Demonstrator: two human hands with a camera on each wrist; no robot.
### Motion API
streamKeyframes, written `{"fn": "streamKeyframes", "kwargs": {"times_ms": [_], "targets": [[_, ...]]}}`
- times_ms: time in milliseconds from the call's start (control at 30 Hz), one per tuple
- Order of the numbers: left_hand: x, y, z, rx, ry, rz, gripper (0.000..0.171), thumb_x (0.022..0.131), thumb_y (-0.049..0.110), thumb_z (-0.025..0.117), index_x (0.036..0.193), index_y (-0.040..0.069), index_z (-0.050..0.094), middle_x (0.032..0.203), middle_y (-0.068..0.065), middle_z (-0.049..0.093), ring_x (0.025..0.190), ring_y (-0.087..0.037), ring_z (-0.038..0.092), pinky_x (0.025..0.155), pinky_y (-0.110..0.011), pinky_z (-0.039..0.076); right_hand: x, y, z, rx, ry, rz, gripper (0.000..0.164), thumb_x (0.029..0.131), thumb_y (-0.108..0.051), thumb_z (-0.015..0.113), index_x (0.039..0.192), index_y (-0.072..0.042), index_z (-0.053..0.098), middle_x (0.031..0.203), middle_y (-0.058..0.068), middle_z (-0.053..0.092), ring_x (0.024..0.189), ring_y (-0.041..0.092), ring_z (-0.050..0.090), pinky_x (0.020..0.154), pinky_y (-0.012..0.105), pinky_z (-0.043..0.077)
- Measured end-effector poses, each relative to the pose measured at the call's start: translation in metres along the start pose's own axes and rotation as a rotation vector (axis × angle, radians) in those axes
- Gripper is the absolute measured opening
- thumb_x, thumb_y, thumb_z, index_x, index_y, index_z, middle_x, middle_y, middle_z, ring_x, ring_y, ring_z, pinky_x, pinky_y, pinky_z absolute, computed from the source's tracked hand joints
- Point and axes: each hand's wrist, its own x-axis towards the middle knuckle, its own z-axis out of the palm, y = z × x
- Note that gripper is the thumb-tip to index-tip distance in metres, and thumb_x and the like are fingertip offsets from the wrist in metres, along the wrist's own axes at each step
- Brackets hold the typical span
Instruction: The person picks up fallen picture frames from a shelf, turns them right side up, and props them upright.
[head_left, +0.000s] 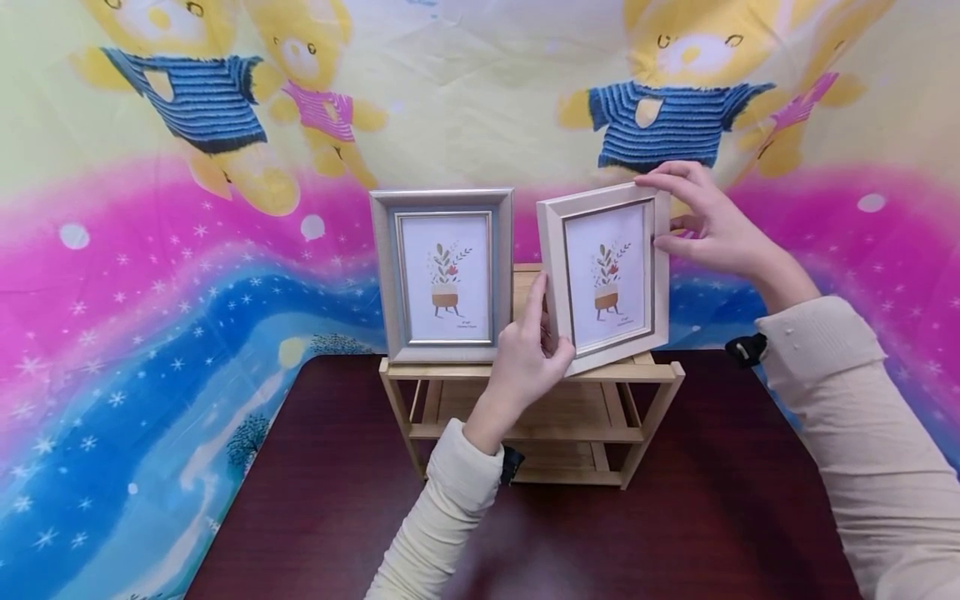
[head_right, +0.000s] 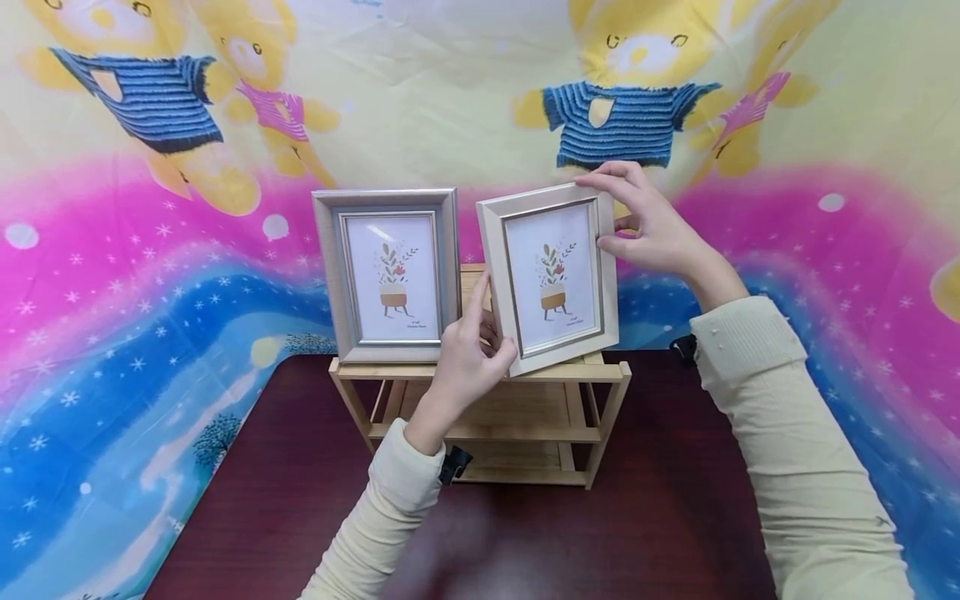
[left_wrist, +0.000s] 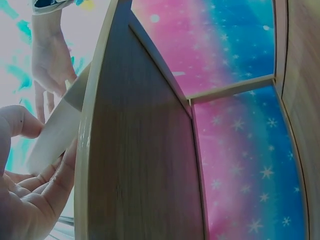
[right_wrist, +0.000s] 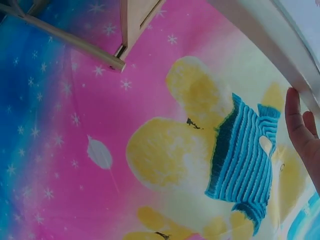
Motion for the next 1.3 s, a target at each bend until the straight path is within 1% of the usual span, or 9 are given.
{"fn": "streamKeyframes", "kwargs": {"times_ms": [200, 333, 467, 600, 1000, 1100, 1133, 1200, 1300], "targets": [[0.002, -0.001, -0.002, 0.04, -0.016, -0.03, 0.076, 0.075, 0.003, 0.058, 0.142, -0.002, 0.021, 0.081, -0.011, 0.058, 0.057, -0.012, 0.05, 0.048, -0.014, 0.04, -0.002, 0.004, 0.0, 0.032, 0.039, 0.006, 0.068, 0.076, 0.018, 0.058, 0.137, -0.004, 0.038, 0.134, 0.003, 0.027, 0.116, 0.013, 0.031, 0.074, 0.008, 0.042], [0.003, 0.0, -0.004, 0.089, -0.03, -0.045, 0.071, 0.078, 0.003, 0.056, 0.141, -0.003, 0.023, 0.089, -0.014, 0.059, 0.062, -0.014, 0.051, 0.052, -0.016, 0.042, -0.004, 0.007, 0.0, 0.11, 0.065, -0.006, 0.069, 0.074, 0.023, 0.055, 0.136, -0.002, 0.039, 0.131, 0.0, 0.029, 0.109, 0.015, 0.037, 0.074, 0.01, 0.045], [0.004, 0.001, -0.005, 0.164, -0.032, -0.025, 0.064, 0.081, 0.003, 0.056, 0.138, -0.008, 0.029, 0.074, -0.01, 0.058, 0.058, -0.015, 0.049, 0.051, -0.021, 0.043, -0.006, 0.009, -0.002, 0.189, 0.088, 0.002, 0.07, 0.073, 0.027, 0.053, 0.135, -0.003, 0.041, 0.129, 0.0, 0.031, 0.102, 0.019, 0.044, 0.074, 0.012, 0.047], [0.003, 0.002, -0.003, 0.248, -0.006, -0.001, 0.056, 0.082, 0.002, 0.055, 0.133, -0.011, 0.036, 0.062, -0.007, 0.054, 0.05, -0.014, 0.045, 0.047, -0.023, 0.041, -0.008, 0.011, -0.004, 0.2, 0.105, 0.024, 0.071, 0.073, 0.024, 0.056, 0.135, -0.006, 0.041, 0.13, 0.001, 0.032, 0.1, 0.016, 0.049, 0.074, 0.012, 0.047], [-0.003, 0.001, 0.006, 0.389, 0.077, -0.003, 0.043, 0.085, -0.004, 0.053, 0.126, -0.012, 0.044, 0.054, -0.003, 0.047, 0.042, -0.01, 0.037, 0.039, -0.016, 0.031, -0.017, 0.01, -0.001, 0.238, 0.179, 0.004, 0.071, 0.07, 0.023, 0.061, 0.133, -0.005, 0.044, 0.131, 0.006, 0.036, 0.095, 0.013, 0.055, 0.071, 0.014, 0.048], [-0.005, 0.0, 0.009, 0.448, 0.108, 0.028, 0.046, 0.081, -0.007, 0.055, 0.125, -0.013, 0.045, 0.058, -0.005, 0.052, 0.043, -0.011, 0.041, 0.04, -0.016, 0.035, -0.02, 0.009, 0.0, 0.242, 0.199, -0.014, 0.072, 0.069, 0.023, 0.061, 0.134, -0.005, 0.044, 0.132, 0.008, 0.035, 0.094, 0.012, 0.056, 0.07, 0.014, 0.049], [-0.005, 0.0, 0.009, 0.472, 0.127, 0.049, 0.046, 0.08, -0.007, 0.056, 0.124, -0.013, 0.046, 0.063, -0.007, 0.057, 0.047, -0.012, 0.048, 0.043, -0.016, 0.04, -0.021, 0.009, 0.0, 0.233, 0.207, -0.017, 0.073, 0.069, 0.023, 0.061, 0.134, -0.005, 0.043, 0.132, 0.008, 0.036, 0.095, 0.012, 0.056, 0.07, 0.013, 0.048], [-0.008, -0.001, 0.009, 0.512, 0.185, 0.113, 0.045, 0.078, -0.007, 0.058, 0.122, -0.013, 0.049, 0.075, -0.012, 0.063, 0.059, -0.017, 0.058, 0.054, -0.019, 0.049, -0.025, 0.007, 0.001, 0.225, 0.23, -0.011, 0.074, 0.071, 0.022, 0.061, 0.136, -0.008, 0.042, 0.133, 0.008, 0.037, 0.098, 0.011, 0.055, 0.071, 0.013, 0.048], [-0.016, 0.0, 0.002, 0.503, 0.302, 0.23, 0.037, 0.08, -0.004, 0.059, 0.116, -0.011, 0.055, 0.088, -0.016, 0.066, 0.075, -0.022, 0.064, 0.07, -0.022, 0.052, -0.036, 0.003, 0.005, 0.183, 0.293, 0.008, 0.07, 0.073, 0.018, 0.061, 0.135, -0.008, 0.042, 0.129, 0.004, 0.042, 0.103, 0.009, 0.053, 0.075, 0.012, 0.047]]}}
